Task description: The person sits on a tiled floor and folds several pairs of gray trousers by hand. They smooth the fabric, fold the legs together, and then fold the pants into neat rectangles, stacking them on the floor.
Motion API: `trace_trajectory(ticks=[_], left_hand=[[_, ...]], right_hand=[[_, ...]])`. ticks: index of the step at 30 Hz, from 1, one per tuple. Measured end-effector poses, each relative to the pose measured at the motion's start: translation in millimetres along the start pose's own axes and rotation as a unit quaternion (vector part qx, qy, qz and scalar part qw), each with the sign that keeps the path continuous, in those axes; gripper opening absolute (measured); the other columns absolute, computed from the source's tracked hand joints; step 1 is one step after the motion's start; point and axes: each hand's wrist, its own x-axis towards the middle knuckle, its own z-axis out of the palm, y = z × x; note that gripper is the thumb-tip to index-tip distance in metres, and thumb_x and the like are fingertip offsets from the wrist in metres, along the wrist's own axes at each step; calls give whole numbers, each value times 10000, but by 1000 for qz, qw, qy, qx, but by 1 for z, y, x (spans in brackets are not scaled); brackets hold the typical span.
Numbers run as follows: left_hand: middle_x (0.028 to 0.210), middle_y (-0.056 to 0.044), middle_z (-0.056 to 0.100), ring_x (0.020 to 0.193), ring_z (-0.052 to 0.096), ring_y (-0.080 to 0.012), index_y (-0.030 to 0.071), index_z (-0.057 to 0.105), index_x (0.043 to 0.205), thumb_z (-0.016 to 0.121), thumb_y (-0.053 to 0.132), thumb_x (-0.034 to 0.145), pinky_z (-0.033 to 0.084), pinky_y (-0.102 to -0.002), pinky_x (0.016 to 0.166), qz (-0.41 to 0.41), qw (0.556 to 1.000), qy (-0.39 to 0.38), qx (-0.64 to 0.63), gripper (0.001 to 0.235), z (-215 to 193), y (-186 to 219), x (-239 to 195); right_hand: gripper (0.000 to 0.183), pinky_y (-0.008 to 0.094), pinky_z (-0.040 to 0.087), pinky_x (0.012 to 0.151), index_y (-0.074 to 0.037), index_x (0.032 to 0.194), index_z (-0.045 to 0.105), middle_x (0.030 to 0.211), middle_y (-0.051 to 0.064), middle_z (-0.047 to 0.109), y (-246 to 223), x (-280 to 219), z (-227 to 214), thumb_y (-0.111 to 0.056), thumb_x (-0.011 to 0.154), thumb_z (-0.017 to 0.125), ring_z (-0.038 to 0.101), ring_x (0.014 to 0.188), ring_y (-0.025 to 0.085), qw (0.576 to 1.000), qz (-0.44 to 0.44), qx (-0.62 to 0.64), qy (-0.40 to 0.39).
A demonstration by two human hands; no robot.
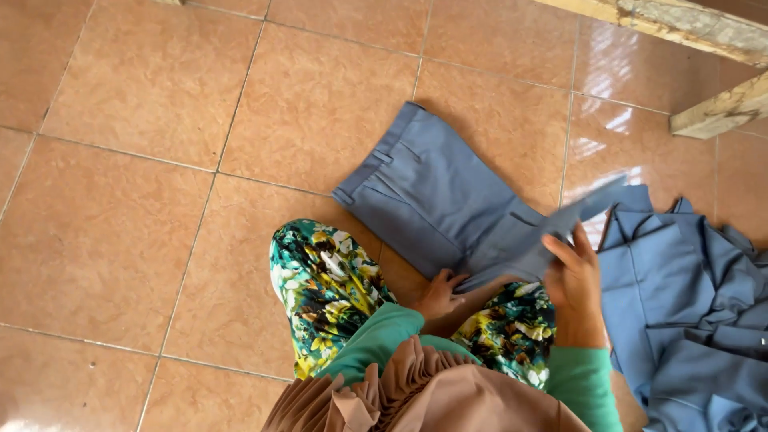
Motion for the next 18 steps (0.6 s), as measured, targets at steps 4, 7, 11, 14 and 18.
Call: trace_trajectory(ticks=[4,7,11,14,18], left_hand=[[1229,-192,646,1163,661,-351,105,652,1301,562,615,949,547,-418,974,-166,978,-29,-120,626,-31,19,-5],[1152,-178,726,1137,689,-291,58,719,1155,567,668,930,543,-400,954,-319,919,-67,-221,668,-35,6,0],[1131,-190,662,801,748,-268,-5,572,1303,749,413,933,634,-369,678,-416,771,-8,-481,586,0,-35,5],[1199,-229,605,720,743,-251,-46,476,1423,761,295,927,627,-352,600,-414,747,-61,-518,667,-2,-37,8],[1200,-186,552,877,692,-242,-67,445,1441,720,225,907,601,-339,759,-357,721,-94,-587,669,-29,32,19]], right_hand=[[643,346,609,887,-183,1498,472,1023,47,627,50,38,54,-1,919,686,684,979,173,993,34,-2,-111],[685,472,633,823,-172,1588,385,999,97,625,85,49,87,-77,975,676,695,936,253,978,82,-46,-185],[644,434,645,836,-192,1537,488,1273,207,655,172,74,47,-221,949,747,651,1163,357,903,102,-401,-115],[757,516,562,1017,-129,1576,429,1349,253,611,235,58,-12,-269,904,748,620,1258,394,767,26,-623,-151],[743,487,495,1053,-106,1495,560,1289,255,628,317,82,-91,-173,795,798,610,1258,406,689,-221,-674,-149]])
